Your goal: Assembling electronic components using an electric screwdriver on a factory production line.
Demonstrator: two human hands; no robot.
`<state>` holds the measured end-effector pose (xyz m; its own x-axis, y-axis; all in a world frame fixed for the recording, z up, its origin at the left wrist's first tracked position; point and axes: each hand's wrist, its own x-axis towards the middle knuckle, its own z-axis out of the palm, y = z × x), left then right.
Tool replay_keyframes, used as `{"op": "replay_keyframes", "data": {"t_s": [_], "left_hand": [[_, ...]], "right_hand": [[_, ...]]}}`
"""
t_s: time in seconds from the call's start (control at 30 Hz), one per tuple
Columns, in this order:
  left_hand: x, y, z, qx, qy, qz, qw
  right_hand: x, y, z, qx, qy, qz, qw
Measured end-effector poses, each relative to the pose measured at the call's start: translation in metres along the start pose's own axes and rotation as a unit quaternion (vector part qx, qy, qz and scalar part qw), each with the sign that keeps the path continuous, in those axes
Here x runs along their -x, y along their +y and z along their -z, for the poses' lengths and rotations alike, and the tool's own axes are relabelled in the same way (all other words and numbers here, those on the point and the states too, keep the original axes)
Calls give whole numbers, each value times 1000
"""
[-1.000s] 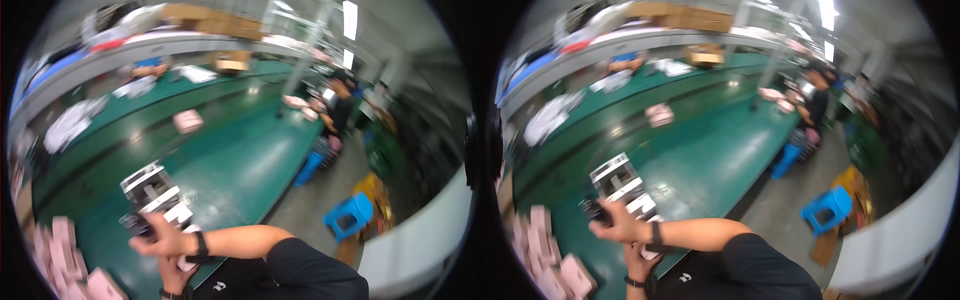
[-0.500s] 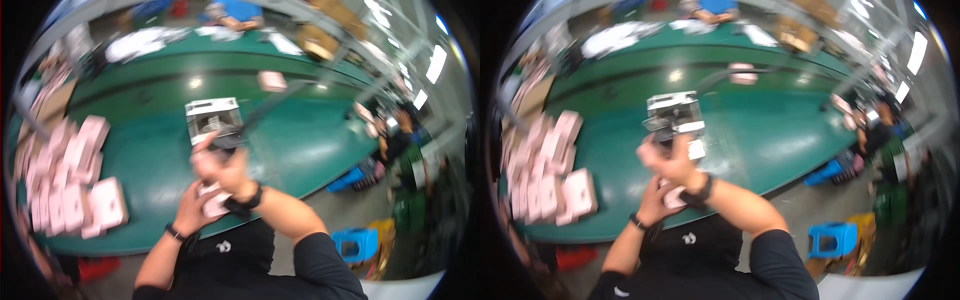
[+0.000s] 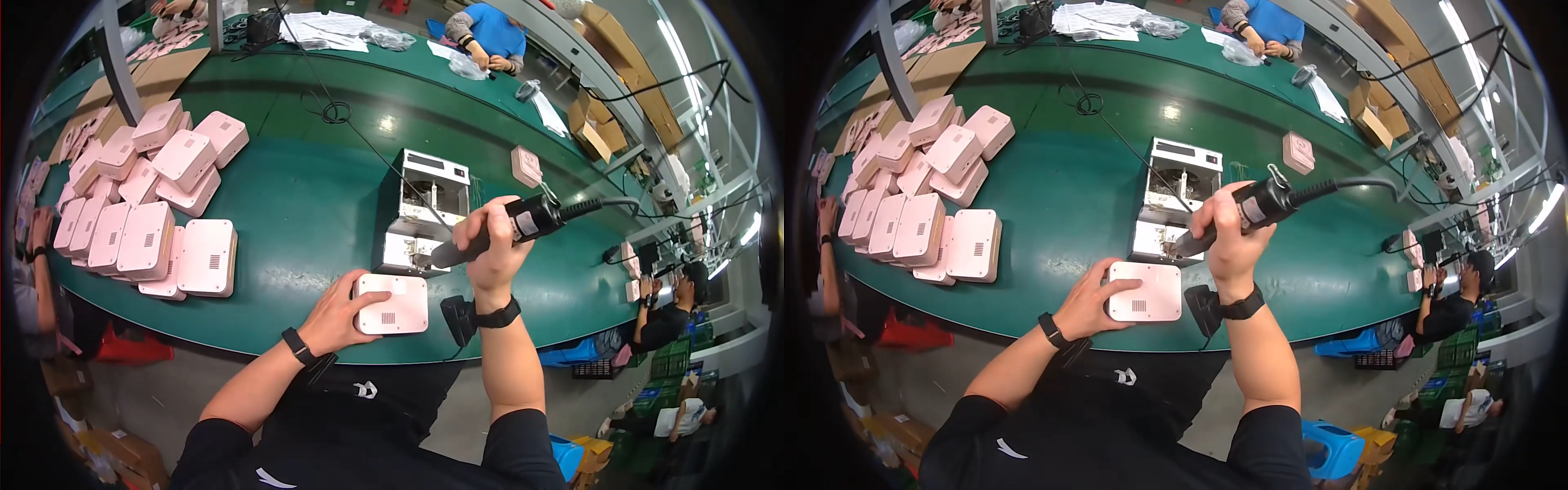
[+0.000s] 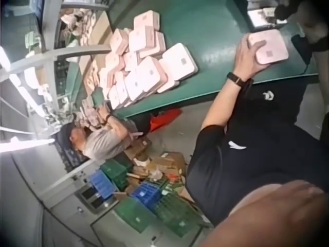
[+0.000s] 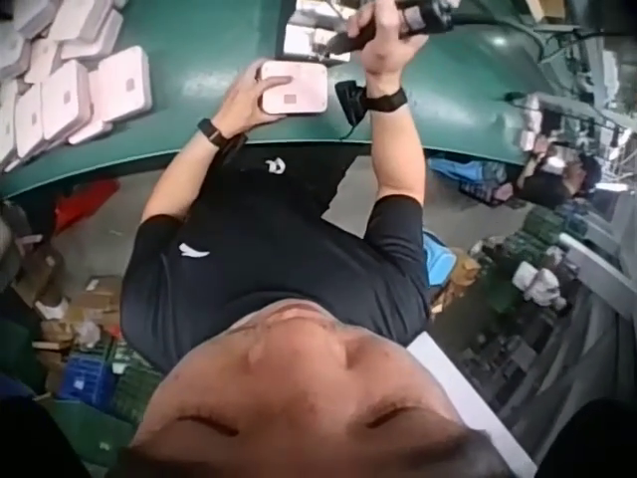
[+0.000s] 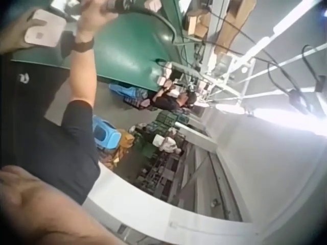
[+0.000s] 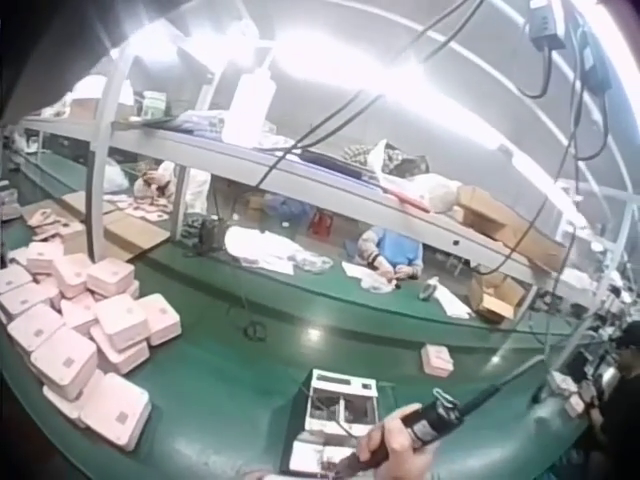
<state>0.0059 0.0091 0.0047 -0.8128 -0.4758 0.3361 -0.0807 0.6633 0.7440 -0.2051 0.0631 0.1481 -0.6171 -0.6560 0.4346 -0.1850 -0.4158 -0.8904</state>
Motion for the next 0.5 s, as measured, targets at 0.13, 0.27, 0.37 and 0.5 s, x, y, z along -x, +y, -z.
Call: {"op": "replay_keyframes", "data": {"t_s": [0.13,0.27,0.37,0.5], "left_hand": [[-9,-6,3,15,2,5,1000],[-7,-5,5,35,-1,16,999],[-9,-7,4,34,-4,10,999],[-9,-7,2,21,2,13,1000]], "right_hand": [[12,-13,10,0,-18,-43,999],[48,-29,28,-60,-9,-63,996],[60,-30,37,-62,-25,-45,997],[67,-21,38,-64,-35,-38,997]]}}
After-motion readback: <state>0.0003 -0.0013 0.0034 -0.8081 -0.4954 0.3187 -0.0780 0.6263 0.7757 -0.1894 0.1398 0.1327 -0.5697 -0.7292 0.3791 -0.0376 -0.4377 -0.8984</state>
